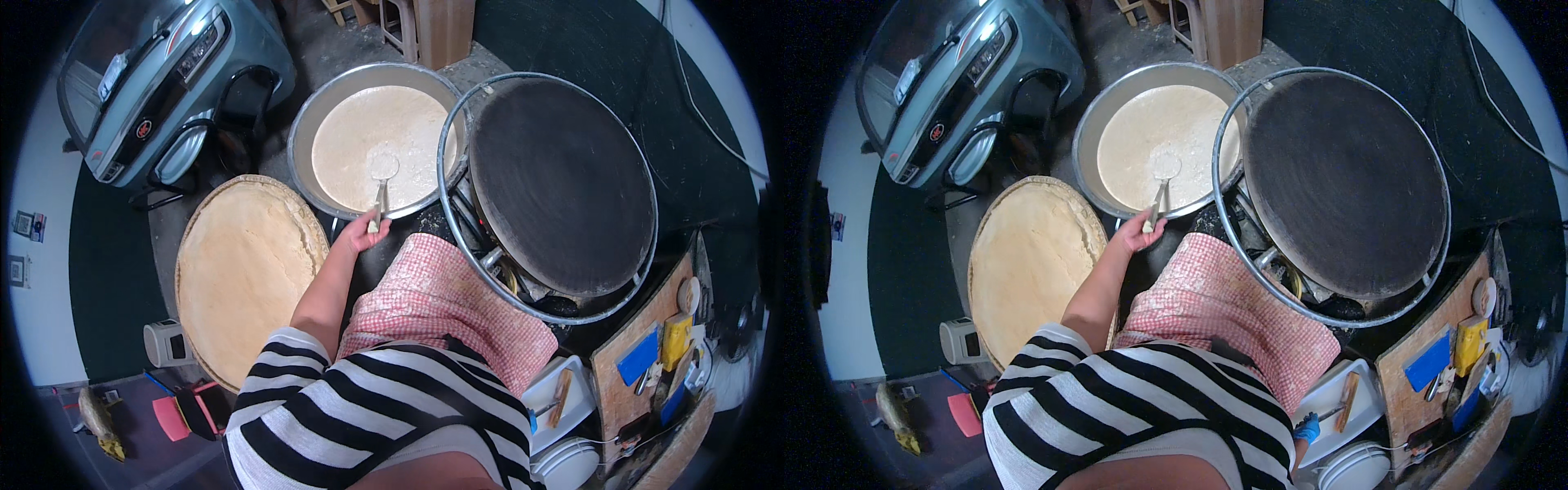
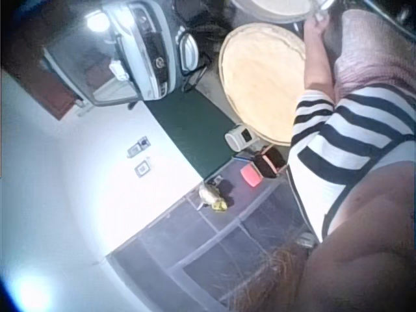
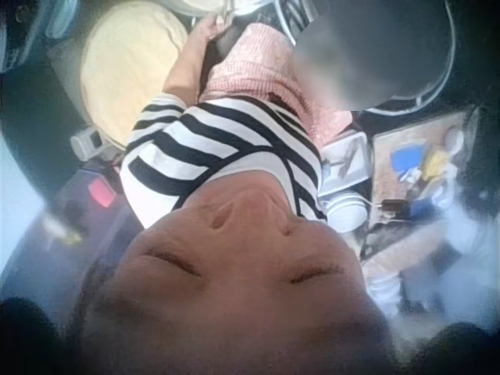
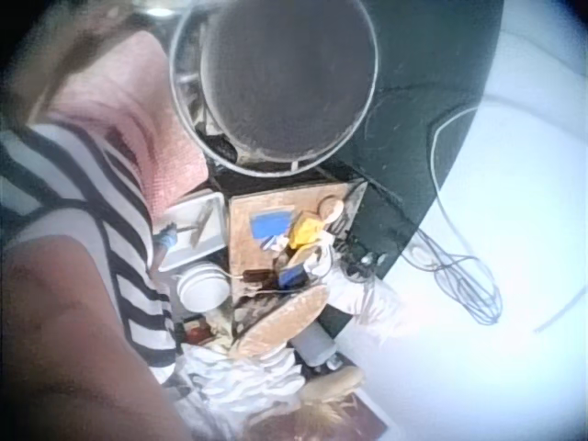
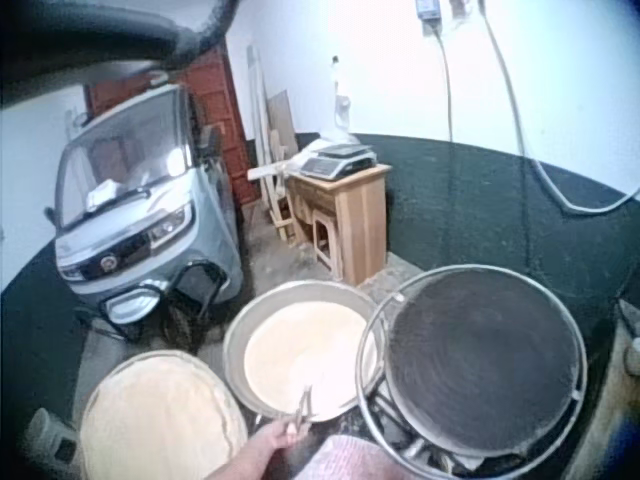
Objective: The person scoops batter from a large metal bowl and spreads it in a circular motion on a hot griddle using a wooden spreader. They cook the crepe, lift it with a blue plastic scraper, and place it onto a stack on a wooden board. The person repeats this process multiple times.
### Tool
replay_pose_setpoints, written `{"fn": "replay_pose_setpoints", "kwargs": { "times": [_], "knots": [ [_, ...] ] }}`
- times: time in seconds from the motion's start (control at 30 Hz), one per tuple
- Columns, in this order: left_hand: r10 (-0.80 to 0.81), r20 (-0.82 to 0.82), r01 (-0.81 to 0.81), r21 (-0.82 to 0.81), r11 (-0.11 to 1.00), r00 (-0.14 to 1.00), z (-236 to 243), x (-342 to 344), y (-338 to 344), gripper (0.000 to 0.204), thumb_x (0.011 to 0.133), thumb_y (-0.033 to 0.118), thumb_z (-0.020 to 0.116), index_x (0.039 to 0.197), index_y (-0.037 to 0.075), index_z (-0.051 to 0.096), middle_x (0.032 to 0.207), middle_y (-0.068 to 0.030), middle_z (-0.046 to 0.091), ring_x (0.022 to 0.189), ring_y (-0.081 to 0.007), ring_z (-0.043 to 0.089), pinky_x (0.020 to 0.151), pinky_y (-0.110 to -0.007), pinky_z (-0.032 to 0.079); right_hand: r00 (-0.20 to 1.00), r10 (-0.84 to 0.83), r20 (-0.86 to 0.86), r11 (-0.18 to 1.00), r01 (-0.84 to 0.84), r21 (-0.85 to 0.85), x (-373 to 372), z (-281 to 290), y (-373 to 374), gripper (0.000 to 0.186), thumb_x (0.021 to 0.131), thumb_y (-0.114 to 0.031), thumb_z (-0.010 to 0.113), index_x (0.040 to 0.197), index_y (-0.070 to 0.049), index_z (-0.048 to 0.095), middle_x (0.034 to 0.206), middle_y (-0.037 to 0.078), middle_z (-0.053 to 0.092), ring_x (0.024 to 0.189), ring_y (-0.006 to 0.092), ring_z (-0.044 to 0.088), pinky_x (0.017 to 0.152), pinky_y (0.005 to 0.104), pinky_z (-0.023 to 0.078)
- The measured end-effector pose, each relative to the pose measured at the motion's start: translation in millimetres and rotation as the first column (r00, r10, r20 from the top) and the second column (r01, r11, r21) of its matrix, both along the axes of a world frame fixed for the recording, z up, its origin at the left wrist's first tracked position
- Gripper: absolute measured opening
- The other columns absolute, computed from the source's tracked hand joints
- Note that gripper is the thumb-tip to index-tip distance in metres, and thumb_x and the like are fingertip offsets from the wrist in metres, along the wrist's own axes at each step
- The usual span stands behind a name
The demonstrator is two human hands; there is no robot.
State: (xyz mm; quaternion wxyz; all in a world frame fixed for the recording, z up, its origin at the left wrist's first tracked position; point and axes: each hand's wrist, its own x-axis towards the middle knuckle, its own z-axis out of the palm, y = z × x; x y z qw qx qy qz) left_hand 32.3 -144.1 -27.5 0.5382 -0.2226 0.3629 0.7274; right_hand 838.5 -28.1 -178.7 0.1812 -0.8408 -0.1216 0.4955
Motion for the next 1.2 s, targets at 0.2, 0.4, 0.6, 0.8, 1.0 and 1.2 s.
{"fn": "replay_pose_setpoints", "kwargs": {
  "times": [0.2, 0.4, 0.6, 0.8, 1.0, 1.2],
  "knots": [
    [0.253, 0.31, -0.277, 0.037, 0.96, 0.917, -6.9, -60.7, 42.1, 0.033, 0.09, 0.024, 0.046, 0.101, -0.007, 0.047, 0.083, -0.0168, 0.057, 0.064, -0.0246, 0.059, 0.053, -0.03, 0.053, 0.989, 0.022, -0.147, 0.999, -0.015, 0.046, 34.4, -4.1, -1.1, 0.025, 0.082, -0.035, 0.052, 0.081, -0.011, 0.058, 0.062, 0.0, 0.048, 0.047, 0.0141, 0.037, 0.045, 0.0292, 0.03],
    [-0.193, -0.149, 0.106, -0.457, 0.883, 0.97, 5.6, -33.9, 58.0, 0.02, 0.086, 0.014, 0.044, 0.076, -0.003, 0.051, 0.05, -0.0075, 0.046, 0.037, -0.0211, 0.045, 0.035, -0.029, 0.038, 0.996, 0.063, -0.058, 0.998, -0.063, 0.011, 29.5, 10.2, 0.8, 0.027, 0.083, -0.038, 0.051, 0.082, -0.012, 0.058, 0.061, 0.0, 0.047, 0.047, 0.0139, 0.036, 0.045, 0.0291, 0.029],
    [-0.894, -0.442, 0.075, -0.892, 0.447, 0.073, 90.8, -19.9, -11.5, 0.023, 0.083, 0.016, 0.054, 0.097, -0.002, 0.058, 0.056, -0.0089, 0.054, 0.04, -0.0154, 0.05, 0.038, -0.03, 0.039, 0.998, 0.063, -0.021, 0.998, -0.063, -0.017, 16.8, 22.0, 1.3, 0.03, 0.083, -0.041, 0.05, 0.082, -0.012, 0.059, 0.061, -0.001, 0.046, 0.047, 0.0138, 0.035, 0.045, 0.029, 0.029],
    [-0.773, -0.623, -0.093, -0.782, 0.616, 0.124, 60.8, -41.4, 39.9, 0.034, 0.08, 0.02, 0.054, 0.106, -0.003, 0.055, 0.095, -0.0275, 0.058, 0.093, -0.0401, 0.056, 0.083, -0.042, 0.044, 0.998, 0.065, 0.002, 0.997, -0.065, -0.043, 27.6, 17.7, 1.5, 0.032, 0.084, -0.043, 0.049, 0.083, -0.013, 0.059, 0.06, -0.001, 0.045, 0.047, 0.0137, 0.034, 0.045, 0.0289, 0.028],
    [-0.9, -0.413, 0.038, -0.906, 0.421, 0.138, 5.1, -4.0, 88.4, 0.035, 0.082, 0.029, 0.055, 0.094, -0.004, 0.055, 0.082, -0.0265, 0.058, 0.073, -0.0378, 0.059, 0.068, -0.043, 0.048, 0.994, 0.109, -0.033, 0.991, -0.111, -0.073, 43.7, 12.9, -3.8, 0.038, 0.085, -0.048, 0.046, 0.088, -0.013, 0.06, 0.06, -0.002, 0.045, 0.049, 0.0135, 0.034, 0.047, 0.0293, 0.029],
    [-0.836, -0.376, 0.333, -0.79, 0.515, 0.4, 61.4, -48.9, 32.9, 0.031, 0.085, 0.024, 0.053, 0.102, -0.002, 0.053, 0.061, -0.0083, 0.053, 0.046, -0.0166, 0.053, 0.041, -0.031, 0.045, 0.988, 0.149, -0.047, 0.987, -0.151, -0.053, 59.0, 12.6, -15.6, 0.042, 0.087, -0.048, 0.043, 0.096, -0.011, 0.059, 0.063, -0.003, 0.045, 0.054, 0.0132, 0.036, 0.053, 0.0302, 0.031]
  ]
}}
